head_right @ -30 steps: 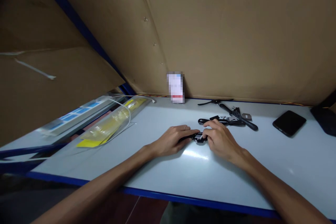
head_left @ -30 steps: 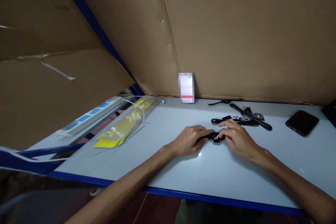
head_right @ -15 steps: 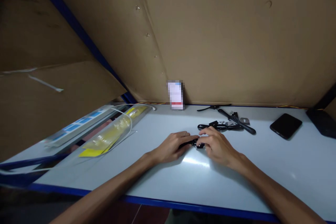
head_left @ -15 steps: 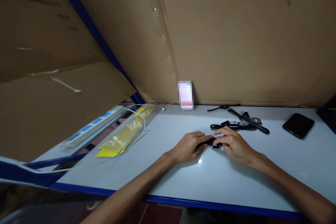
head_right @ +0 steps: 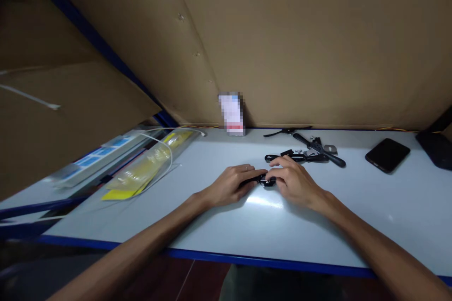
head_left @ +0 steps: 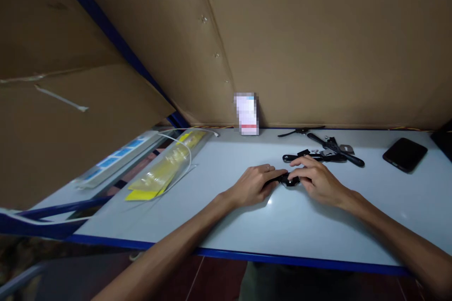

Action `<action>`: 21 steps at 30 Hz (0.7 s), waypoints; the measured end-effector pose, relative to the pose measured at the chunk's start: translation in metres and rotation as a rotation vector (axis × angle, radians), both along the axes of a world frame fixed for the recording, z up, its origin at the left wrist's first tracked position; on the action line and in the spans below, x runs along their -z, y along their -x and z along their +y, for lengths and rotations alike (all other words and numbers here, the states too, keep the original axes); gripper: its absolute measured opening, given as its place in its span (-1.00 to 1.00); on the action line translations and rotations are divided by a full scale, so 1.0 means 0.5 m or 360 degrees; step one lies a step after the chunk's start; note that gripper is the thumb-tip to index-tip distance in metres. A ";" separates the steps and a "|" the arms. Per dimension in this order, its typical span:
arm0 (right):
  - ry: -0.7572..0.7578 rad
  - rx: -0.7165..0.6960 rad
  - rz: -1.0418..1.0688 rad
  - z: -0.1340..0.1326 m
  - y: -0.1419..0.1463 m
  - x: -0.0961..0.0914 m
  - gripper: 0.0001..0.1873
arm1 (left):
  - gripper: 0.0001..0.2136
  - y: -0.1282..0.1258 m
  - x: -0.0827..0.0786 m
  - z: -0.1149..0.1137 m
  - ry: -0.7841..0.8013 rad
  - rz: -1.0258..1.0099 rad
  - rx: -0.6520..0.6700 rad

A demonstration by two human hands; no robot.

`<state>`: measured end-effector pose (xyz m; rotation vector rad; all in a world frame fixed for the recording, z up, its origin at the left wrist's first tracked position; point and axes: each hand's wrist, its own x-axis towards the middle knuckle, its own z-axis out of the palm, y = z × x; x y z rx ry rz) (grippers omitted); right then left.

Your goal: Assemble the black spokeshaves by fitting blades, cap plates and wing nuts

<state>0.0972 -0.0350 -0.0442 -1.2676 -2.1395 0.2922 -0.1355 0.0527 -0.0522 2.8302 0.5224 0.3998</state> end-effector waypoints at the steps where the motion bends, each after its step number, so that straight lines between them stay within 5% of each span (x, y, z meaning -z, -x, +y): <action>1: -0.0008 0.0023 0.0001 0.000 0.002 -0.001 -0.66 | -0.61 -0.001 -0.001 0.000 -0.0005 0.0003 -0.0001; 11: -0.0059 0.0217 -0.0218 0.000 0.047 0.008 -0.90 | -0.60 -0.003 0.004 0.007 -0.0011 -0.0014 0.0015; 21: -0.0140 0.0138 -0.0203 -0.008 0.023 0.020 -0.80 | -0.64 -0.014 -0.004 0.003 -0.0045 0.0022 -0.0009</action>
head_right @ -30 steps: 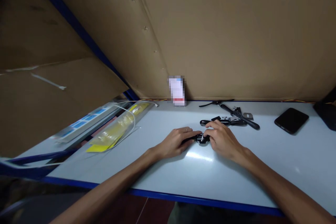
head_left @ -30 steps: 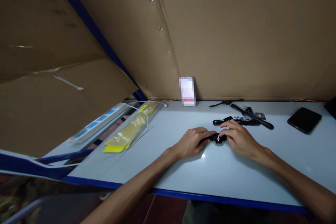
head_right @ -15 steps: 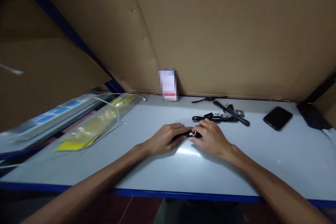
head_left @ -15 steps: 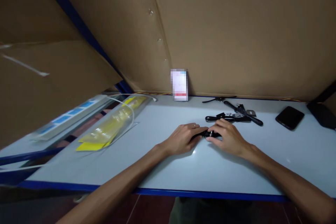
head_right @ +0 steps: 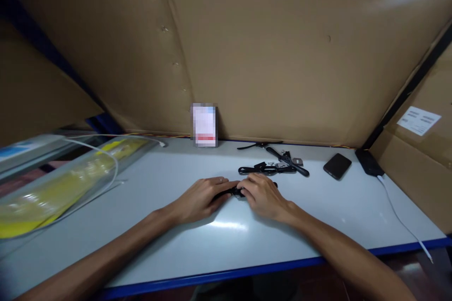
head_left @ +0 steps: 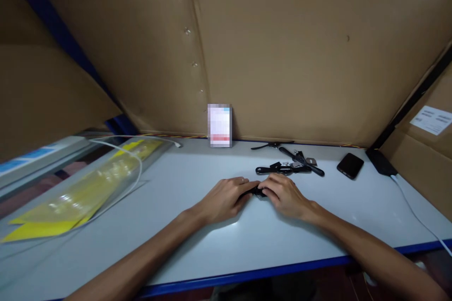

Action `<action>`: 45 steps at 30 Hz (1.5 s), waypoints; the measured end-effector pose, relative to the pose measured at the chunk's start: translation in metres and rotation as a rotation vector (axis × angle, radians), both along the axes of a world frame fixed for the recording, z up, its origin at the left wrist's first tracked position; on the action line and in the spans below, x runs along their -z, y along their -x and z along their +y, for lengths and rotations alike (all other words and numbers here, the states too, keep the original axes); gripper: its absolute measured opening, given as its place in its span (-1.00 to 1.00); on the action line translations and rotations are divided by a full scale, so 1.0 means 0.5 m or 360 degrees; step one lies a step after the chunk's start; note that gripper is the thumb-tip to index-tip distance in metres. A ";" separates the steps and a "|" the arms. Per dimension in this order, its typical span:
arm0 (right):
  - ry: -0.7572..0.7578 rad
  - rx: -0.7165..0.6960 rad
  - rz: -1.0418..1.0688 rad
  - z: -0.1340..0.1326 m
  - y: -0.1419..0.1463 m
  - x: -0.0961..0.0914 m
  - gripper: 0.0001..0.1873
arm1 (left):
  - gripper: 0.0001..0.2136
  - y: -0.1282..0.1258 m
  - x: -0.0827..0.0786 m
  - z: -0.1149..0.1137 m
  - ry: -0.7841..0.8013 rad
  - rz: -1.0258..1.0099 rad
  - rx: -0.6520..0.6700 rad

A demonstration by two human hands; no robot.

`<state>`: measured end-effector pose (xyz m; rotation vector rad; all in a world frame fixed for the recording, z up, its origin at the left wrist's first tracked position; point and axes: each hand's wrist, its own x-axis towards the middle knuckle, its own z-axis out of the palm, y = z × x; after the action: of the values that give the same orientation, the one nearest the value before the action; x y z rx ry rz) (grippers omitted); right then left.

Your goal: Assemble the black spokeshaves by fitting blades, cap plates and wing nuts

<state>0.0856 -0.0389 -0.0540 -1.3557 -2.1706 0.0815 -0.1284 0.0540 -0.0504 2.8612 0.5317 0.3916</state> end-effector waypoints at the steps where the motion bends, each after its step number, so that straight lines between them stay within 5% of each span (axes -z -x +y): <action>1: -0.0005 -0.0005 0.0011 -0.001 -0.002 0.001 -0.77 | -0.64 -0.002 -0.002 -0.001 -0.0008 0.0007 -0.0003; 10: -0.0005 -0.0119 -0.0048 -0.011 -0.010 -0.008 -0.85 | -0.60 -0.012 -0.004 0.000 -0.0032 0.0016 -0.0016; 21: -0.0100 -0.0126 -0.0318 0.002 -0.014 0.014 -0.68 | -0.59 -0.012 0.005 0.008 -0.0024 -0.0036 -0.0040; 26: -0.0162 0.0082 -0.0131 0.013 -0.024 -0.011 -0.75 | -0.62 -0.004 0.008 0.006 -0.0039 0.0010 -0.0084; 30: -0.0188 0.0413 -0.0011 0.037 -0.092 -0.032 -0.70 | -0.63 0.005 0.011 0.005 -0.0012 -0.0007 -0.0107; 35: -0.0046 0.0663 -0.0105 0.070 -0.166 -0.014 -0.65 | -0.66 0.006 0.009 -0.004 0.0024 -0.0031 -0.0115; 42: 0.0050 0.0709 -0.0194 0.081 -0.156 0.003 -0.69 | -0.72 -0.066 -0.015 -0.029 -0.0226 0.0215 -0.0164; 45: 0.0003 0.0727 -0.0178 0.075 -0.159 -0.007 -0.68 | -0.72 -0.114 -0.038 -0.001 -0.0298 0.0261 -0.0192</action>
<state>0.1649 -0.0012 -0.0506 -1.8583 -1.8909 -0.1715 -0.0715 0.0537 -0.0312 3.0691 0.7361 0.2373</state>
